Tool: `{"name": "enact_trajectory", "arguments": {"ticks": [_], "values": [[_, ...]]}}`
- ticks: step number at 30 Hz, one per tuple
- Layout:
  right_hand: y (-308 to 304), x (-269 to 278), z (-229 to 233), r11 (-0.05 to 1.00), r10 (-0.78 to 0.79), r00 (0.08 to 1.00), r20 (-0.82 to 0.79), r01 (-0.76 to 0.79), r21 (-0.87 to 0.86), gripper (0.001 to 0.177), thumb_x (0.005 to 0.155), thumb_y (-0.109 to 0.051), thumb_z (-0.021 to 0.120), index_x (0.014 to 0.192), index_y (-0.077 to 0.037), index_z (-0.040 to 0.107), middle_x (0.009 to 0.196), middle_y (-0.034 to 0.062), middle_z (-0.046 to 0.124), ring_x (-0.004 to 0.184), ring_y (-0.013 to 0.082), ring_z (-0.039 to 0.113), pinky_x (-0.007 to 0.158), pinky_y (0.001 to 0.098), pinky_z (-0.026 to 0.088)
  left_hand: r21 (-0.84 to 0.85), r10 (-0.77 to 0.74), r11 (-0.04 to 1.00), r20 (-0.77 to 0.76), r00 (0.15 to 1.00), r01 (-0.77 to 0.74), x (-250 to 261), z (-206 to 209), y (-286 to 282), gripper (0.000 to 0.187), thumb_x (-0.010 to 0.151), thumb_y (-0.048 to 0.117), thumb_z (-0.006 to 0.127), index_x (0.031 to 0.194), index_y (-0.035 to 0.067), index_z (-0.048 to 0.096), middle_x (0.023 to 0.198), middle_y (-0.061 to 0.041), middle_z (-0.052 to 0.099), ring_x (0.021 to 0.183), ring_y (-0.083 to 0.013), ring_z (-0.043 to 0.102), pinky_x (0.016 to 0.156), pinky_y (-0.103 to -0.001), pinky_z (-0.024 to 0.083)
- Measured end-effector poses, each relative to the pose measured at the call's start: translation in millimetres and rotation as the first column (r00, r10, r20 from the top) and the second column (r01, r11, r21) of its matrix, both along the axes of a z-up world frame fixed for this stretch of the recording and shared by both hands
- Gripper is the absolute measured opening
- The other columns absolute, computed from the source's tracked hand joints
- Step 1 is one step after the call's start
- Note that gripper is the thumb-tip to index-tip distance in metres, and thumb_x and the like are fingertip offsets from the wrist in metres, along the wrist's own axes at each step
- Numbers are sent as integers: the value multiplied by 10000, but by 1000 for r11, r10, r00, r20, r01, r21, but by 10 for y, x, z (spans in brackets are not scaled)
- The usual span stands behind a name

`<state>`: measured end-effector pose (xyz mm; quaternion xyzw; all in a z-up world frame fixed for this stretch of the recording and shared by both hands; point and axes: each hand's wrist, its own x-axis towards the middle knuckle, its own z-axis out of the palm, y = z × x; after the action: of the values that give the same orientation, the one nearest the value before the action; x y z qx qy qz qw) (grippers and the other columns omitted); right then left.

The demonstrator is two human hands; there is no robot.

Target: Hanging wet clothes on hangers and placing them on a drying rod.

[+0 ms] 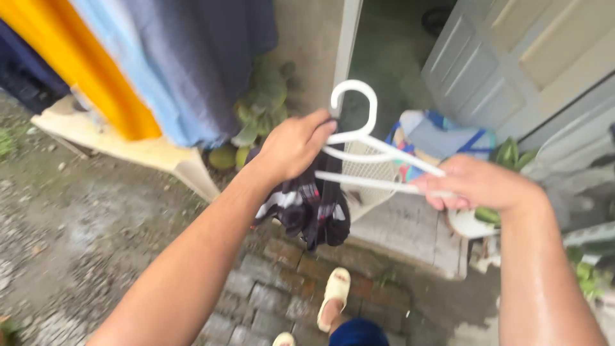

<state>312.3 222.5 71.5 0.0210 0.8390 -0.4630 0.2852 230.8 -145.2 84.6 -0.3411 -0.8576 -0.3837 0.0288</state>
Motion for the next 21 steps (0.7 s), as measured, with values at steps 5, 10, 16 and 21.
{"name": "enact_trajectory", "arguments": {"ticks": [5,10,16,21], "values": [[-1068,675,275,918,90,644,-760,242,314,550,777,-469,836,1025,1,692,823,86,656,716,214,577,637,380,441,-31,247,968,-40,968,-248,407,-32,-250,296,1037,391,474,1097,135,610,866,-216,717,885,-451,665,774,-577,484],[-2055,1026,-136,653,-79,178,-981,753,84,444,793,-380,981,798,-57,676,862,108,662,808,307,622,775,458,483,-40,332,941,-56,941,-335,664,114,-547,312,1033,405,476,1063,114,586,845,-217,711,868,-460,662,756,-584,483],[-3030,504,-1097,893,-89,810,-580,323,314,532,829,-561,784,1021,-66,753,903,167,755,841,331,715,745,433,550,-9,353,935,-55,934,-354,853,326,-870,301,1024,377,484,1070,103,598,877,-244,707,885,-474,656,790,-592,471],[-2697,-85,-1982,801,-548,829,-114,480,-359,504,850,-299,747,1302,-127,604,1298,49,623,1061,239,716,825,396,619,52,344,938,-17,939,-343,901,374,-1308,318,1009,357,469,1074,86,623,944,-258,707,960,-460,652,824,-538,488]]}}
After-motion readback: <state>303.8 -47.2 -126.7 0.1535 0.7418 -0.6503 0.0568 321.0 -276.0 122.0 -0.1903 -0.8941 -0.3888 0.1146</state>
